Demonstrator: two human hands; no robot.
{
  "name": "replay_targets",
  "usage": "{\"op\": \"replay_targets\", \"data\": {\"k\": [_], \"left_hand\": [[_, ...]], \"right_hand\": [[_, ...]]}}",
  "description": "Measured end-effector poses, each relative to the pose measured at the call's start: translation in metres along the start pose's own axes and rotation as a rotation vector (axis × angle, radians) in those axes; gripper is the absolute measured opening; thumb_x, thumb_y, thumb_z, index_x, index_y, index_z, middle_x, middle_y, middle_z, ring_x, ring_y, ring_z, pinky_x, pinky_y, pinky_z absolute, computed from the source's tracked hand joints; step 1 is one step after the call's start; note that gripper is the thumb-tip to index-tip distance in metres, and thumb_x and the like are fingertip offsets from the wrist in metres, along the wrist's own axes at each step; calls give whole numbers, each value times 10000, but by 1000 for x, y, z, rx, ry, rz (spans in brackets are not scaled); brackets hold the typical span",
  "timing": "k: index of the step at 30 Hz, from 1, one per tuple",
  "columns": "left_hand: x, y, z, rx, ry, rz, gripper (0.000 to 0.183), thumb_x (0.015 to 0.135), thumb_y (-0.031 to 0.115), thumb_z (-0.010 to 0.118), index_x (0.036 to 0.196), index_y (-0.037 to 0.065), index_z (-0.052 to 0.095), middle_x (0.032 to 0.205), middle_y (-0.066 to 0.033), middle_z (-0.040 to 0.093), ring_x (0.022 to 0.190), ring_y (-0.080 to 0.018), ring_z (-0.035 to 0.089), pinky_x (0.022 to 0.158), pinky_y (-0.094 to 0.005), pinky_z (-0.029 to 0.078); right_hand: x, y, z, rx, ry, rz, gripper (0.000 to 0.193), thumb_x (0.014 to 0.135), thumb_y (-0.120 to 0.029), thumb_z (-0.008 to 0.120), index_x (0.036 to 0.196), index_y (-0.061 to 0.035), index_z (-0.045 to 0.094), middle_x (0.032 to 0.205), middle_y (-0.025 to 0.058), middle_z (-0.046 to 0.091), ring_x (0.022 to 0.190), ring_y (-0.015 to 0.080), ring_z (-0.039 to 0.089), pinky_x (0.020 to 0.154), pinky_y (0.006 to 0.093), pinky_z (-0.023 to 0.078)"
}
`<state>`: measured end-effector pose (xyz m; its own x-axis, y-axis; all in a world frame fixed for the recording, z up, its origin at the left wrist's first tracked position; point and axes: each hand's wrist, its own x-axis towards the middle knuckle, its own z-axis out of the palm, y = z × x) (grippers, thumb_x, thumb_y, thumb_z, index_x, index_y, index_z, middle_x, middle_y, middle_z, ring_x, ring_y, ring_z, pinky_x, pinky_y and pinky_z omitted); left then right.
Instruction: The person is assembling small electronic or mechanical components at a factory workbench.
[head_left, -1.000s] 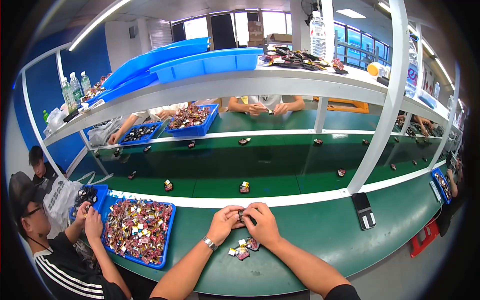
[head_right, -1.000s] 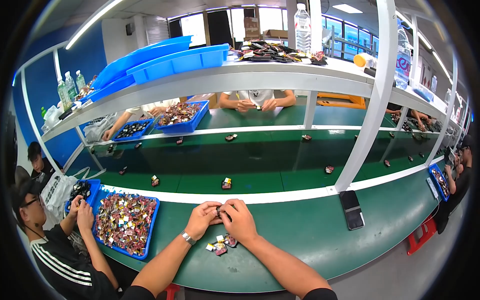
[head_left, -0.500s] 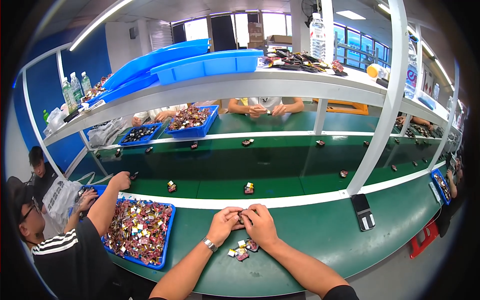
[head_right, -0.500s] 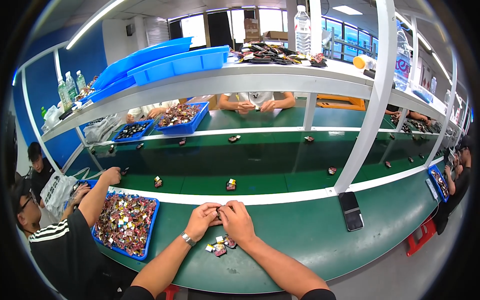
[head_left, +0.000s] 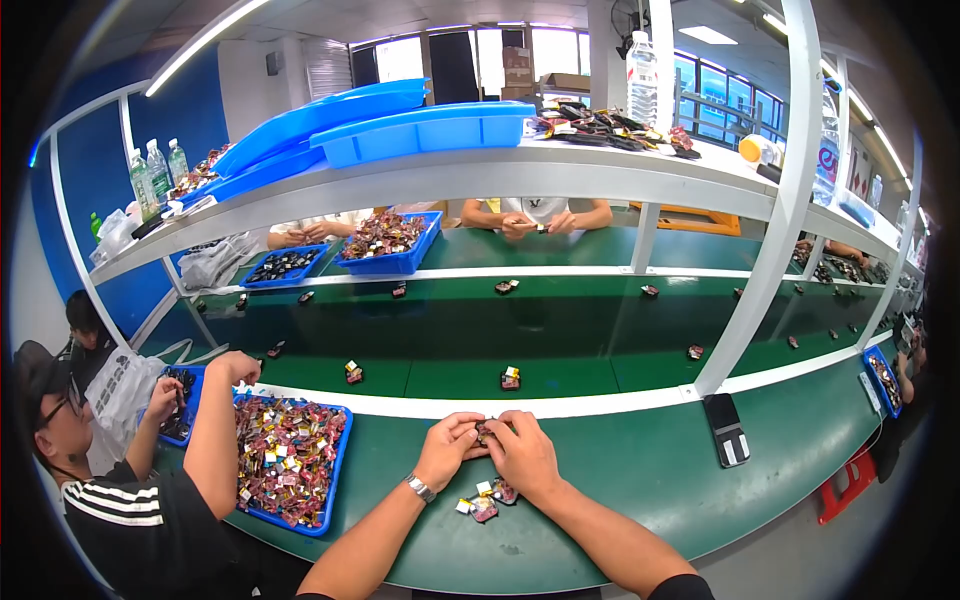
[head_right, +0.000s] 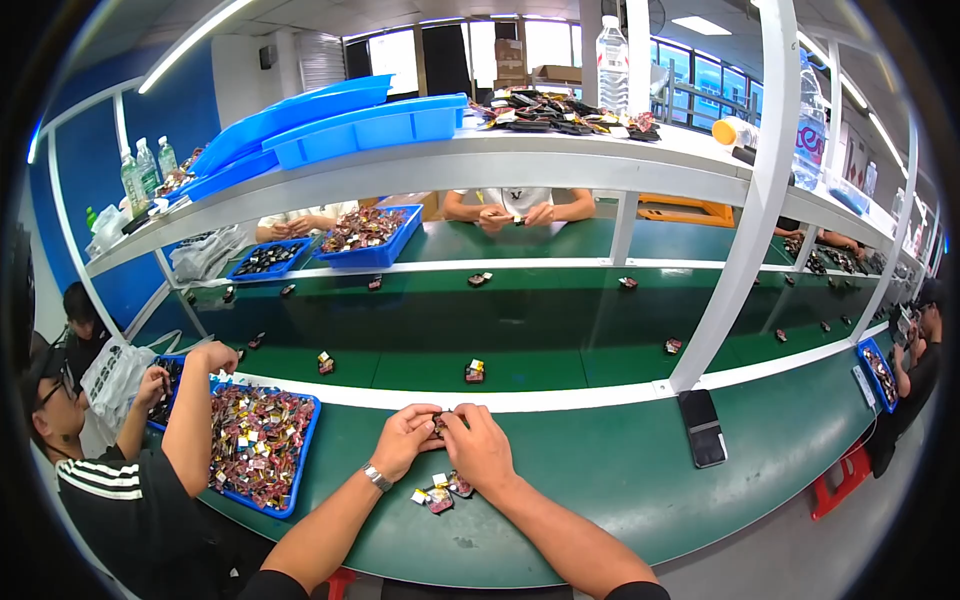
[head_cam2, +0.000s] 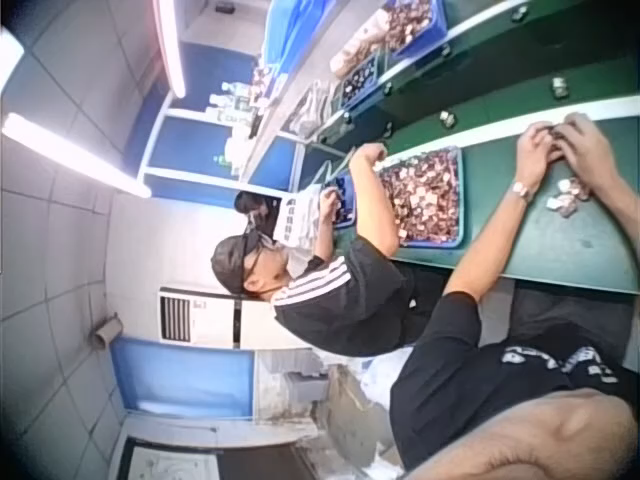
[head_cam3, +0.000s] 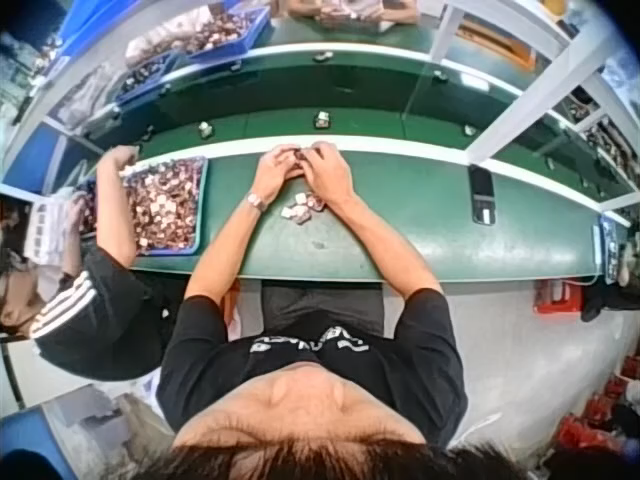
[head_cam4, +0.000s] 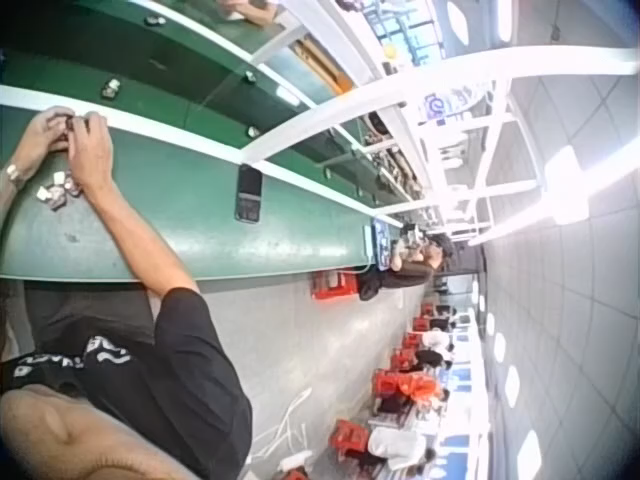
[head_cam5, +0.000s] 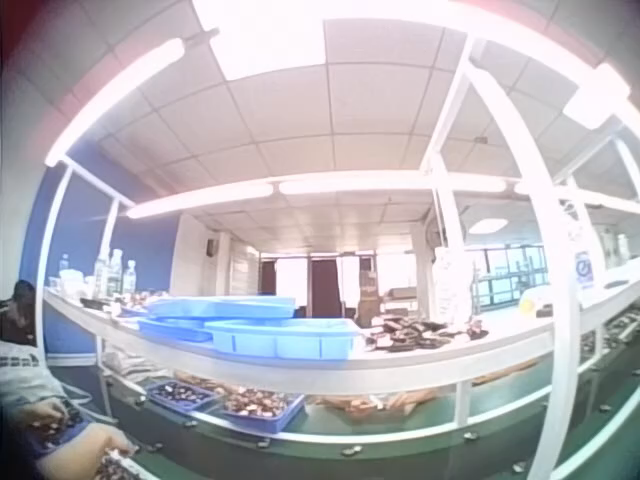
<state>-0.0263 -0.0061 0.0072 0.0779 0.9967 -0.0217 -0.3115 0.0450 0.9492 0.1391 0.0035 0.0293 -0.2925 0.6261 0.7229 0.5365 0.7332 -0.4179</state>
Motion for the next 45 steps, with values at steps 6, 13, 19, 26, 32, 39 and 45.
{"op": "replay_targets", "data": {"k": [6, 13, 19, 26, 32, 39, 45], "left_hand": [[-2, 4, 6, 42, 0, 14, 261, 986, -17, 463, 1242, -41, 506, 1151, -158, 642, 1040, -216, 658, 895, -345, 592], [0, 0, 2, 65, -9, 5, 212, 989, -17, 451, 1173, -44, 554, 1093, -137, 642, 1005, -199, 659, 878, -328, 597], [0, 2, 0, 60, -60, -2, 149, 978, -4, 497, 1096, -41, 580, 1085, -121, 637, 998, -190, 655, 885, -321, 592], [-1, 6, -2, 59, -122, -27, 126, 966, 11, 549, 1084, -24, 576, 1089, -100, 628, 1002, -176, 646, 878, -320, 594], [0, 4, -5, 52, -124, -37, 104, 969, 35, 562, 1062, -10, 572, 1061, -82, 626, 981, -161, 646, 869, -315, 594], [0, 3, -6, 50, -107, -55, 99, 972, 71, 576, 1045, 4, 577, 1022, -58, 636, 956, -135, 645, 812, -292, 594], [3, -2, -1, 90, -96, -29, 89, 971, 62, 567, 1040, 6, 574, 992, -78, 653, 896, -151, 669, 797, -286, 597]], "right_hand": [[4, 13, -7, 57, -144, -16, 178, 736, -50, 741, 892, -73, 658, 996, 69, 577, 933, 263, 584, 749, 363, 529], [3, 20, -9, 93, -194, -29, 144, 760, -68, 743, 883, -81, 670, 1154, 91, 562, 1093, 305, 540, 866, 381, 511], [2, 29, -9, 142, -220, -1, 130, 786, -77, 738, 909, -84, 699, 1225, 88, 571, 1157, 300, 520, 915, 379, 492], [3, 26, -14, 340, -248, 129, 104, 808, -68, 723, 909, -78, 698, 1217, 72, 586, 1152, 287, 529, 953, 392, 465], [4, 27, -13, 317, -210, 74, 102, 816, -65, 711, 915, -79, 687, 1169, 59, 618, 1127, 272, 551, 957, 380, 459], [1, 39, -6, 531, -246, 124, 83, 832, -87, 694, 914, -81, 683, 1201, 54, 610, 1157, 262, 537, 977, 370, 449], [4, 36, -11, 465, -275, 99, 101, 835, -113, 701, 931, -86, 686, 1170, 68, 626, 1139, 280, 551, 983, 386, 445]]}}
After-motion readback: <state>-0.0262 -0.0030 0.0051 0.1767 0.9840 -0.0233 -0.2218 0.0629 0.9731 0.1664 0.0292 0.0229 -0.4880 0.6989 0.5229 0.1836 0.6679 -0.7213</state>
